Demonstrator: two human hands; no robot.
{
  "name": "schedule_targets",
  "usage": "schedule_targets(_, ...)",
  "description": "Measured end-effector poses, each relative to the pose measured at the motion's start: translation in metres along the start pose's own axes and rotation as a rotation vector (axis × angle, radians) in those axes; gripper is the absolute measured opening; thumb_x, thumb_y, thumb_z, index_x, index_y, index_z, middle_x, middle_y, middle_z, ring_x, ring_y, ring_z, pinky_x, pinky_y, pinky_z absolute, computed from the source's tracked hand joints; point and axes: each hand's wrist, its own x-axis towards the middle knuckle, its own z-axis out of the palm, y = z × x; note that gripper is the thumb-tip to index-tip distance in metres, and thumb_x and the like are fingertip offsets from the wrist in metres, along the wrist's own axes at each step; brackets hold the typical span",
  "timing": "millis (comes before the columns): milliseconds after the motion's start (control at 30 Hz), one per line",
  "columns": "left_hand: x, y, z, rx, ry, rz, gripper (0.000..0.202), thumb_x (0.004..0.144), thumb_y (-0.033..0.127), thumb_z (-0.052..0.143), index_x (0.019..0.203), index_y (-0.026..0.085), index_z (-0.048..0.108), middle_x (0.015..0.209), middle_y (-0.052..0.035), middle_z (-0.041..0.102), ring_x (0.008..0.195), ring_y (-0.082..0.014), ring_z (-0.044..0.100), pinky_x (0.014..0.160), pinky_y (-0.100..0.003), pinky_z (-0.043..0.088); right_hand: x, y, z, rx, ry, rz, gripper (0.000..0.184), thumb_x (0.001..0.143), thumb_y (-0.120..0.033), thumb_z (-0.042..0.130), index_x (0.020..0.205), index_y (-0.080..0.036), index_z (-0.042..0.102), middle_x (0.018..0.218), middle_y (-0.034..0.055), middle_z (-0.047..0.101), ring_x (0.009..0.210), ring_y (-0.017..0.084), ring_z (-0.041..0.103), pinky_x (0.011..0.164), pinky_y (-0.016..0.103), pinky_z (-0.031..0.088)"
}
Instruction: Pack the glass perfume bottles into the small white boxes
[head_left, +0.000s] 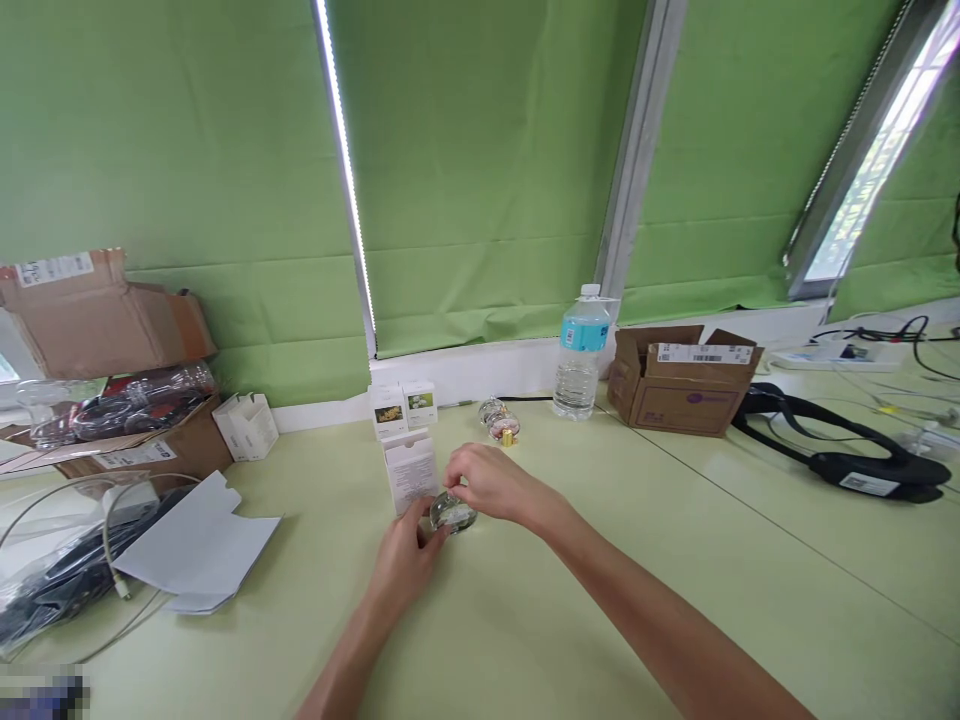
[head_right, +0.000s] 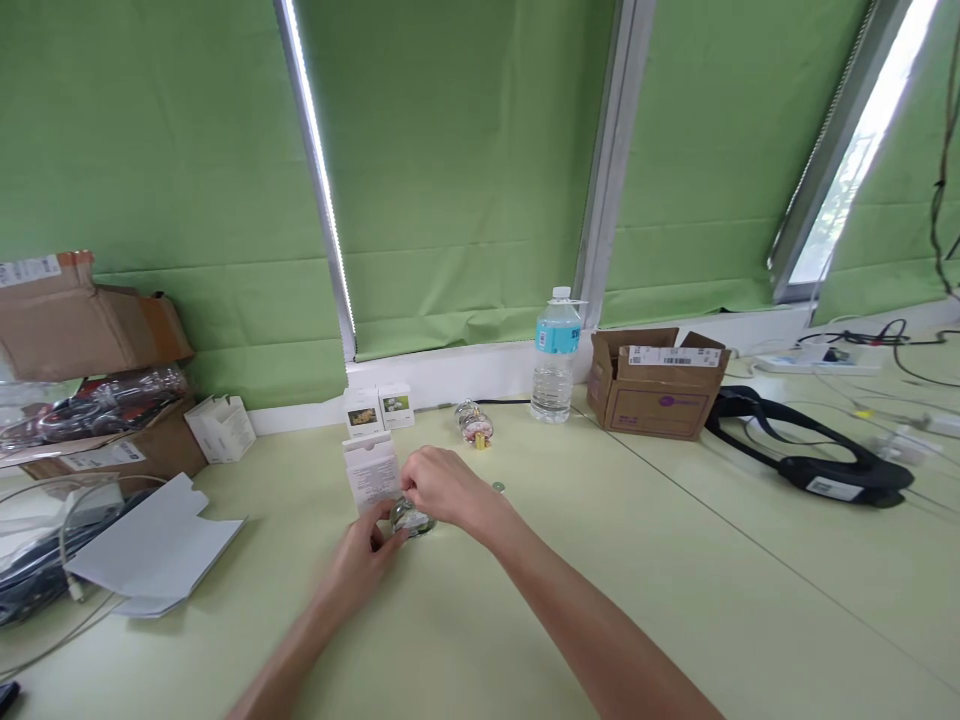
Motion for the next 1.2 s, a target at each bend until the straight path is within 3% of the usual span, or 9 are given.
schedule_targets(200, 0.000, -0.002, 0.001, 0.009, 0.000, 0.006, 0.039, 0.082, 0.043, 0.050, 0.112, 0.019, 0.058, 0.054, 0.0062, 0.042, 0.049, -0.0117, 0.039, 0.051, -0.023, 0.028, 0.001, -0.004, 0.011, -0.147, 0.072, -0.048, 0.019, 0.080, -0.010, 0.054, 0.067, -0.015, 0.068, 0.074, 0.0085, 0.064, 0.081, 0.020, 0.056, 0.061, 0.025, 0.032)
schedule_targets(367, 0.000, -0.001, 0.001, -0.001, 0.001, -0.006, 0.039, 0.082, 0.042, 0.051, 0.113, 0.019, 0.057, 0.054, 0.0063, 0.042, 0.049, -0.0114, 0.039, 0.051, -0.022, 0.027, 0.005, 0.006, 0.018, 0.064, 0.142, -0.047, 0.013, 0.075, -0.012, 0.061, 0.062, -0.015, 0.063, 0.071, 0.0045, 0.063, 0.074, 0.016, 0.055, 0.061, 0.023, 0.034)
schedule_targets(600, 0.000, 0.002, 0.000, 0.005, -0.010, -0.029, 0.039, 0.082, 0.041, 0.052, 0.115, 0.021, 0.056, 0.054, 0.0066, 0.043, 0.051, -0.0120, 0.041, 0.054, -0.023, 0.030, 0.005, 0.017, 0.020, 0.196, 0.165, -0.070, 0.010, 0.074, -0.018, 0.065, 0.065, -0.016, 0.061, 0.076, 0.0013, 0.064, 0.070, 0.013, 0.056, 0.061, 0.022, 0.038)
schedule_targets(1200, -0.001, 0.003, 0.000, 0.004, 0.013, -0.025, 0.042, 0.080, 0.042, 0.053, 0.115, 0.019, 0.057, 0.055, 0.0063, 0.044, 0.053, -0.0122, 0.042, 0.055, -0.024, 0.029, 0.007, 0.024, 0.023, 0.322, 0.195, -0.162, 0.009, 0.071, -0.014, 0.069, 0.064, -0.017, 0.065, 0.074, 0.0003, 0.068, 0.074, 0.015, 0.060, 0.066, 0.023, 0.042)
